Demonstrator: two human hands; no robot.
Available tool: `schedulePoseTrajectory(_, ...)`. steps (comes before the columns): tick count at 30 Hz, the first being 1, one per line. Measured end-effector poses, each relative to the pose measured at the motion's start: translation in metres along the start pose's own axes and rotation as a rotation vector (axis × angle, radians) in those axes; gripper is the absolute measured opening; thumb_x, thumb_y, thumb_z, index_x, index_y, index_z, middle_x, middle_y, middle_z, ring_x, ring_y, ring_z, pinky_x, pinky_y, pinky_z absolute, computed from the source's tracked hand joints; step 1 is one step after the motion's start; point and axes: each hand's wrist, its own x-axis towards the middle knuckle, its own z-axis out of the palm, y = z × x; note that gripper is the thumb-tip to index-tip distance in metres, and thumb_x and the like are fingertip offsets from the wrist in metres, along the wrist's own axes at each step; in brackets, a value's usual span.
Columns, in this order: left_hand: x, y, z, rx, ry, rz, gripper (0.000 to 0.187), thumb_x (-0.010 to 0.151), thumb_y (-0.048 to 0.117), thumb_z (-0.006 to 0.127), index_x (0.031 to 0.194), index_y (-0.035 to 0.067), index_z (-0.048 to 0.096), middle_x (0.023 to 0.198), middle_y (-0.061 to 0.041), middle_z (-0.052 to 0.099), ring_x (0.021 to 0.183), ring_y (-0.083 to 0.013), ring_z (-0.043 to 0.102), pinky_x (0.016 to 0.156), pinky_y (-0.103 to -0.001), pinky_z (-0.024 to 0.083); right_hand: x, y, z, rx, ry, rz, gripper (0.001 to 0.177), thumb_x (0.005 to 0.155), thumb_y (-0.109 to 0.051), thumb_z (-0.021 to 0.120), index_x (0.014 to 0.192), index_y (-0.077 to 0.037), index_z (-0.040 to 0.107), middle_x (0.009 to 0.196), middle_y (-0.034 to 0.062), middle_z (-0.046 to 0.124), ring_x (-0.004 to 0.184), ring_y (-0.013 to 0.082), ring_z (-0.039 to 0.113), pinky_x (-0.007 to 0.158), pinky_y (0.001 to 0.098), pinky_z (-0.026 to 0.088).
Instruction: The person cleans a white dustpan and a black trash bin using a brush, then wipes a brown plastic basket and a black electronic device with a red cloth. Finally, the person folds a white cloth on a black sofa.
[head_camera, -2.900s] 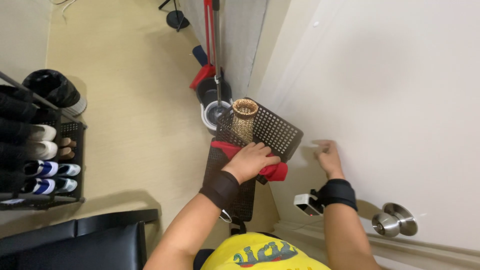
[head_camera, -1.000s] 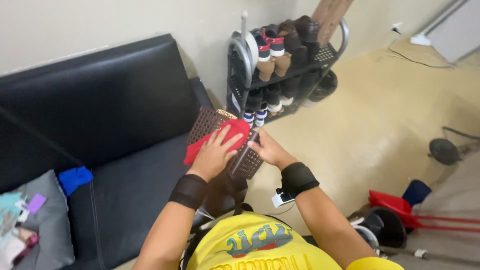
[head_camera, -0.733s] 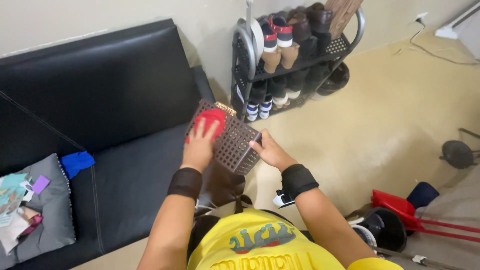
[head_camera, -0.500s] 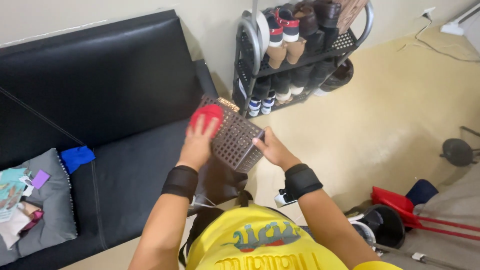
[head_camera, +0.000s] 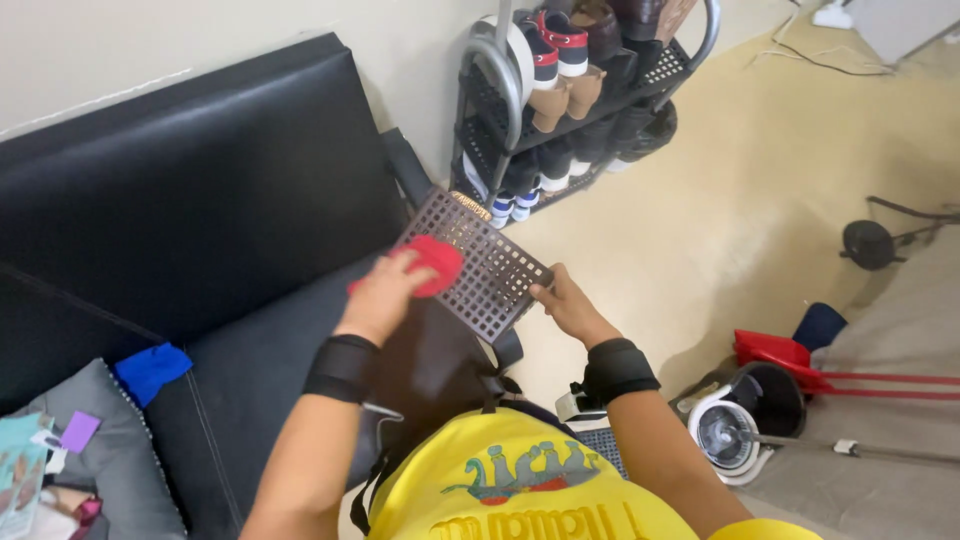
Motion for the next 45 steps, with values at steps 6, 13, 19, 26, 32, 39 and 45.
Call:
schedulePoseTrajectory(6, 0.012, -0.012, -0.081, -0.012, 0.205, -0.062, 0.03, 0.081, -0.005, 0.066, 0.105, 0.013, 0.069, 0.107, -0.013, 0.058, 0.102, -0.0363, 0.063, 0.086, -0.045, 0.054, 0.001, -0.018, 0.01, -0.062, 0.034, 0.028, 0.033, 0.101, -0.029, 0.061, 0.112, -0.001, 0.046, 0.089, 0.0117, 0.063, 0.075, 0.018, 0.06, 0.071, 0.0342, 0.052)
schedulePoseTrajectory(13, 0.037, 0.038, -0.114, -0.276, 0.467, 0.143, 0.036, 0.083, -0.007, 0.064, 0.116, 0.006, 0.059, 0.121, -0.019, 0.053, 0.1, -0.0401, 0.064, 0.084, -0.045, 0.056, 0.023, -0.019, 0.006, -0.031, -0.01, -0.006, 0.034, 0.101, -0.025, 0.057, 0.123, -0.002, 0.043, 0.097, 0.0104, 0.065, 0.078, 0.0171, 0.061, 0.07, 0.0344, 0.055)
schedulePoseTrajectory(19, 0.048, 0.034, -0.05, -0.078, 0.178, -0.127, 0.052, 0.091, 0.002, 0.067, 0.138, 0.024, 0.062, 0.135, -0.017, 0.054, 0.123, -0.0374, 0.063, 0.1, -0.044, 0.055, 0.038, -0.021, -0.007, -0.026, -0.093, -0.125, 0.054, 0.099, -0.016, 0.059, 0.148, -0.013, 0.036, 0.111, 0.0085, 0.066, 0.082, 0.0166, 0.062, 0.072, 0.0332, 0.056)
schedulePoseTrajectory(26, 0.046, 0.06, -0.019, 0.024, -0.157, -0.161, 0.081, 0.078, 0.033, 0.081, 0.15, 0.019, 0.047, 0.161, -0.023, 0.029, 0.148, -0.0503, 0.025, 0.119, -0.06, 0.023, 0.048, -0.032, -0.02, -0.042, -0.207, -0.187, 0.075, 0.096, -0.008, 0.064, 0.162, -0.027, 0.033, 0.097, 0.0071, 0.065, 0.075, 0.0148, 0.056, 0.071, 0.0288, 0.053)
schedulePoseTrajectory(32, 0.044, 0.075, -0.001, 0.154, -0.319, 0.1, 0.066, 0.086, 0.02, 0.073, 0.147, 0.033, 0.051, 0.163, -0.013, 0.031, 0.153, -0.0372, 0.026, 0.125, -0.055, 0.018, 0.055, -0.025, -0.026, 0.017, -0.263, -0.234, 0.079, 0.093, -0.004, 0.06, 0.163, -0.028, 0.032, 0.096, 0.0023, 0.066, 0.074, 0.011, 0.057, 0.068, 0.027, 0.053)
schedulePoseTrajectory(39, 0.046, 0.013, -0.005, 0.499, -0.247, -0.303, 0.066, 0.091, 0.02, 0.067, 0.152, 0.025, 0.043, 0.166, -0.012, 0.029, 0.152, -0.0346, 0.029, 0.119, -0.06, 0.026, 0.05, -0.036, -0.023, 0.042, -0.273, -0.139, 0.075, 0.096, -0.012, 0.066, 0.162, -0.031, 0.037, 0.099, 0.0044, 0.065, 0.074, 0.0116, 0.054, 0.068, 0.0266, 0.052)
schedulePoseTrajectory(45, 0.036, -0.022, 0.007, 0.126, 0.048, -0.447, 0.062, 0.089, 0.014, 0.068, 0.148, 0.015, 0.049, 0.161, -0.022, 0.035, 0.145, -0.0421, 0.038, 0.112, -0.06, 0.036, 0.047, -0.019, -0.017, -0.022, -0.235, -0.403, 0.082, 0.098, -0.012, 0.071, 0.167, -0.026, 0.03, 0.142, 0.0118, 0.06, 0.113, 0.0142, 0.061, 0.095, 0.0306, 0.049)
